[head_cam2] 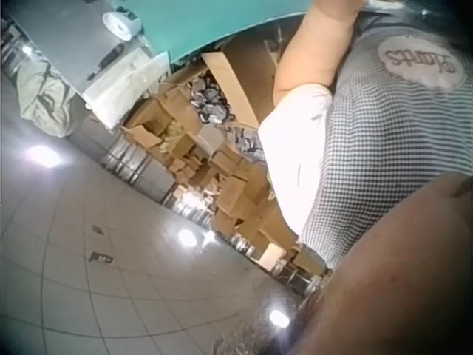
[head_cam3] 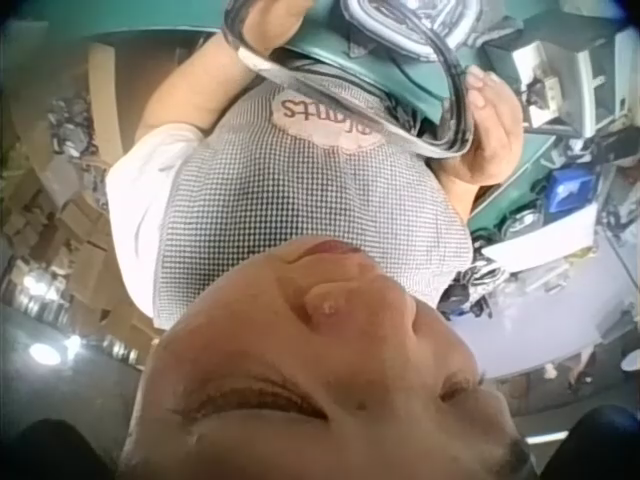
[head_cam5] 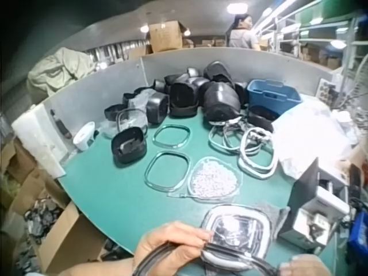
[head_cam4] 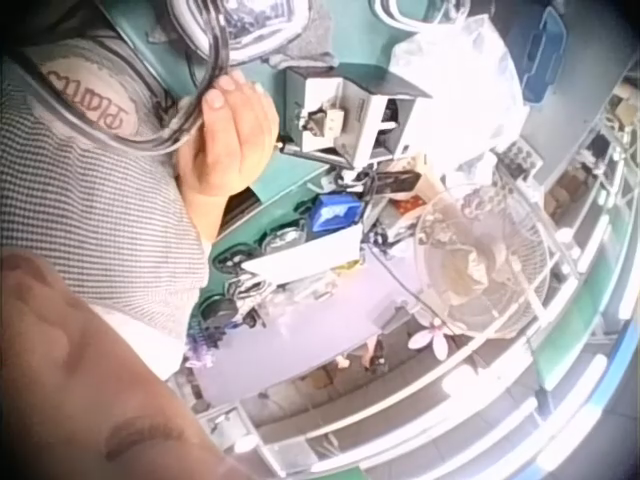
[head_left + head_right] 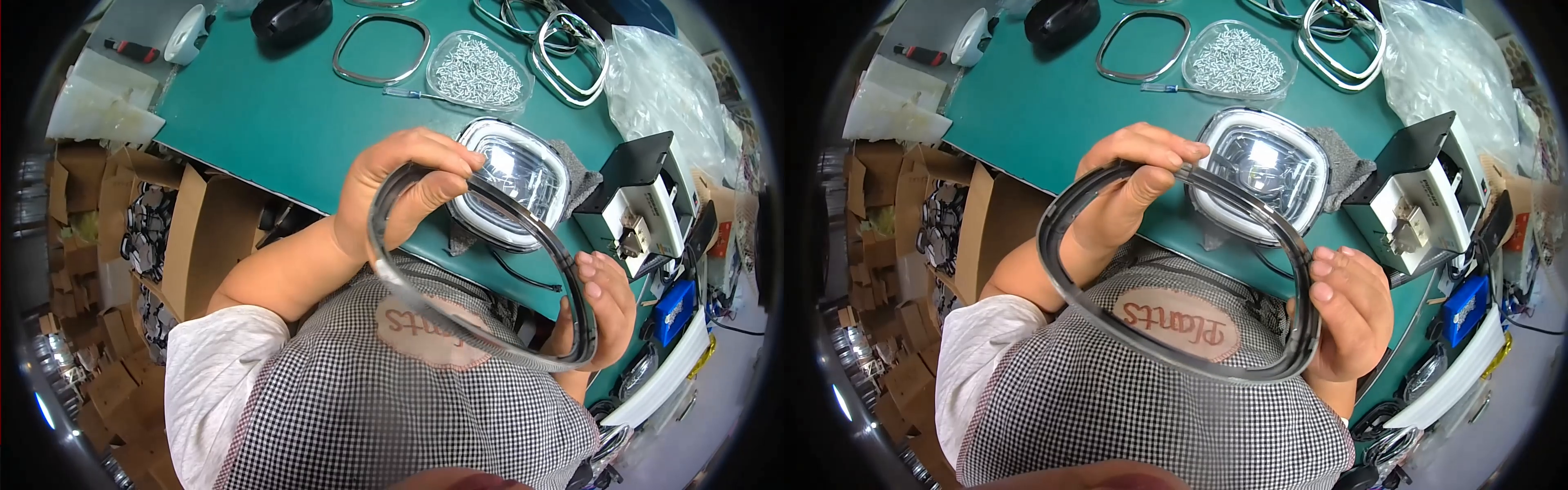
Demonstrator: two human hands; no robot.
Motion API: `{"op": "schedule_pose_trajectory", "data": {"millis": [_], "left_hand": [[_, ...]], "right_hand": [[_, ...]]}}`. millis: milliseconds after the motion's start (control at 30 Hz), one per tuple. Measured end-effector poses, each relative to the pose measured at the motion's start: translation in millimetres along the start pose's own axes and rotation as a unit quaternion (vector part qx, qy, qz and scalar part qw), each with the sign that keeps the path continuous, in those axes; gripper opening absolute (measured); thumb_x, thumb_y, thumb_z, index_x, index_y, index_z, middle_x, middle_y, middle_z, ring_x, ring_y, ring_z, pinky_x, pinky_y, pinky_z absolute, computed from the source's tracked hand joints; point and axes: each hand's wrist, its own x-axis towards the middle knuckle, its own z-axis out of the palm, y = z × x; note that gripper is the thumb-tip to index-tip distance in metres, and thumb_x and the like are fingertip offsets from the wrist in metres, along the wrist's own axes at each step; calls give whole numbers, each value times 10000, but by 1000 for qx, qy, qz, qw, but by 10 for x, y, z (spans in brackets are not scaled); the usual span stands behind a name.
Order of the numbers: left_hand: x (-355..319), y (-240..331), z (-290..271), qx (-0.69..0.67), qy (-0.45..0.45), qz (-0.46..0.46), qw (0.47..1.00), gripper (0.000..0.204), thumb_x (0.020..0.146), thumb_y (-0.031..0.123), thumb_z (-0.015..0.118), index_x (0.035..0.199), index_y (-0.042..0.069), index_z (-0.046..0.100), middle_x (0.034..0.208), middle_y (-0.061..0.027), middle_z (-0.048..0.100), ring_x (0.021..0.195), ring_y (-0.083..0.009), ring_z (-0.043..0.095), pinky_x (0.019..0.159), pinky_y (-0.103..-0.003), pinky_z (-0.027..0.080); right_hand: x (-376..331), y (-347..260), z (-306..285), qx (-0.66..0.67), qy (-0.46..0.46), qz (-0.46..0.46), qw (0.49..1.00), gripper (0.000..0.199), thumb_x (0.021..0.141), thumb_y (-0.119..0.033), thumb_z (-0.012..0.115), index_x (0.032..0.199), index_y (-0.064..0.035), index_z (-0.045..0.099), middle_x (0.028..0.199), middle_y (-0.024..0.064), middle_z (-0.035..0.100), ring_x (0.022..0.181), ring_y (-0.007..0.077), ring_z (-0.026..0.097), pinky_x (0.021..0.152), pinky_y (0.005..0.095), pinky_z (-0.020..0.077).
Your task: Assembling a plastic light fixture by attaching a chrome trim and a clear lens to a housing.
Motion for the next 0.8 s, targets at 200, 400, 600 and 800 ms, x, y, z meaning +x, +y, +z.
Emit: {"op": "schedule_pose_trajectory", "data": {"millis": [200,400,600,800], "left_hand": [[14,60,1,83,-21,29,996,155,841,95,764,971,47,696,988,-100,701,887,-211,669,793,-311,531],[11,58,26,98,-76,0,992,208,812,91,785,988,36,690,973,-113,707,885,-216,668,786,-310,529],[-88,207,41,37,-104,-116,987,376,793,116,811,1113,20,637,778,-20,612,737,-106,610,665,-242,494],[177,-9,74,169,-24,-268,948,361,874,170,727,1181,9,630,771,-10,637,649,-90,582,601,-235,477]], "right_hand": [[-150,105,33,18,17,52,998,286,878,-180,724,1079,-43,574,950,150,693,873,282,701,813,434,562],[-170,154,134,128,70,28,989,293,909,-200,687,1107,-15,575,835,137,671,801,275,699,766,431,567],[-216,44,49,178,19,213,960,398,991,-134,513,1324,80,468,714,146,628,627,211,628,643,325,537],[27,171,264,108,-9,422,900,478,977,-79,492,1444,10,439,705,57,629,601,107,598,558,229,494]]}}
